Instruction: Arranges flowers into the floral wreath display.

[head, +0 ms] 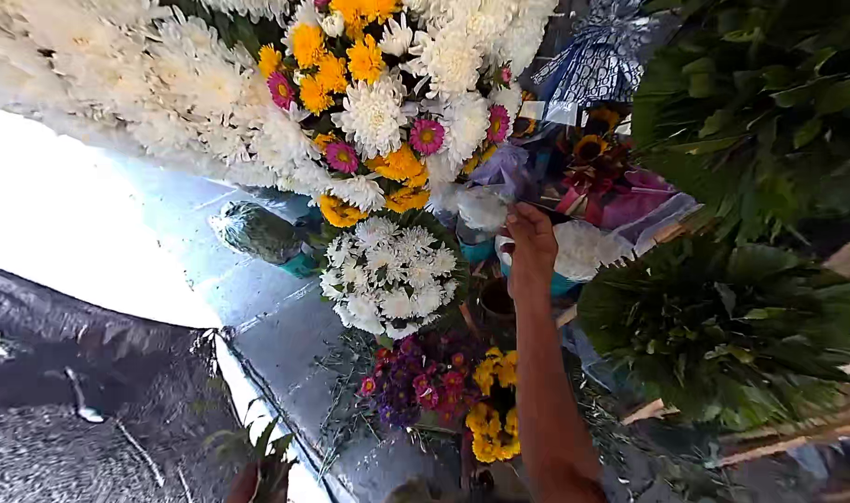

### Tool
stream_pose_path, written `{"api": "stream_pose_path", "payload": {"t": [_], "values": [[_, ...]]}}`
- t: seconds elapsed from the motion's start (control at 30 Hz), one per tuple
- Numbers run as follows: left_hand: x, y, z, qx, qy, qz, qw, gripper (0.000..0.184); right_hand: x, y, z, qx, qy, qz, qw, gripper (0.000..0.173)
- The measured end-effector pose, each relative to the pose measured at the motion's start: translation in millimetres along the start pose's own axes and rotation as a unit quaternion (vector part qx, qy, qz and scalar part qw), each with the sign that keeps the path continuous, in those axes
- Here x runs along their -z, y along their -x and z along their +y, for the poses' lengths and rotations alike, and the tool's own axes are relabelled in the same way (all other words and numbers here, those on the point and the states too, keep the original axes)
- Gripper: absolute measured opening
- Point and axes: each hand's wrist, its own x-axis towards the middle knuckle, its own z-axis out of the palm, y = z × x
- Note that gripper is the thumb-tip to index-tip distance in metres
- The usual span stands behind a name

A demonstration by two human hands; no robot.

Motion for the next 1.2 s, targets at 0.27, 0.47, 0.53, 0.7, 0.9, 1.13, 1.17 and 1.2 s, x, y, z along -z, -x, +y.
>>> {"api": "stream_pose_path", "payload": {"t": [0.27, 0.47, 0.53, 0.7, 0.9, 1.13, 1.17, 1.2], "values": [[-83.7, -16.8, -188.8, 0.223, -0.259, -0.34, 0.876, 0.113, 178.9, 235.2, 143.7, -0.384, 0.32, 0.006, 0.866, 0.035], [-126.1, 49.6, -240.6, 0.25, -0.303, -0.513, 0.763, 0.062, 202.6, 321.2, 162.4, -0.437, 0.417, -0.115, 0.789, 0.036], [-136.4, 82.3, -242.3, 0.243, -0.284, -0.545, 0.751, 0.056, 192.3, 317.0, 183.0, -0.435, 0.434, -0.131, 0.778, 0.037], [-145.3, 148.1, -236.5, 0.251, -0.234, -0.579, 0.74, 0.053, 155.4, 271.1, 265.8, -0.427, 0.408, -0.108, 0.8, 0.042], [-138.1, 183.2, -232.0, 0.249, -0.189, -0.566, 0.762, 0.053, 118.4, 191.3, 389.6, -0.426, 0.348, -0.06, 0.833, 0.058], [-133.9, 185.4, -248.6, 0.291, -0.17, -0.535, 0.775, 0.057, 85.2, 151.7, 428.3, -0.349, 0.399, -0.181, 0.828, 0.049], [-132.8, 183.5, -248.4, 0.294, -0.169, -0.529, 0.778, 0.059, 83.6, 152.8, 422.8, -0.317, 0.408, -0.174, 0.838, 0.05], [-131.1, 179.6, -245.2, 0.297, -0.166, -0.522, 0.782, 0.059, 82.2, 153.9, 413.2, -0.28, 0.414, -0.152, 0.852, 0.047]]}}
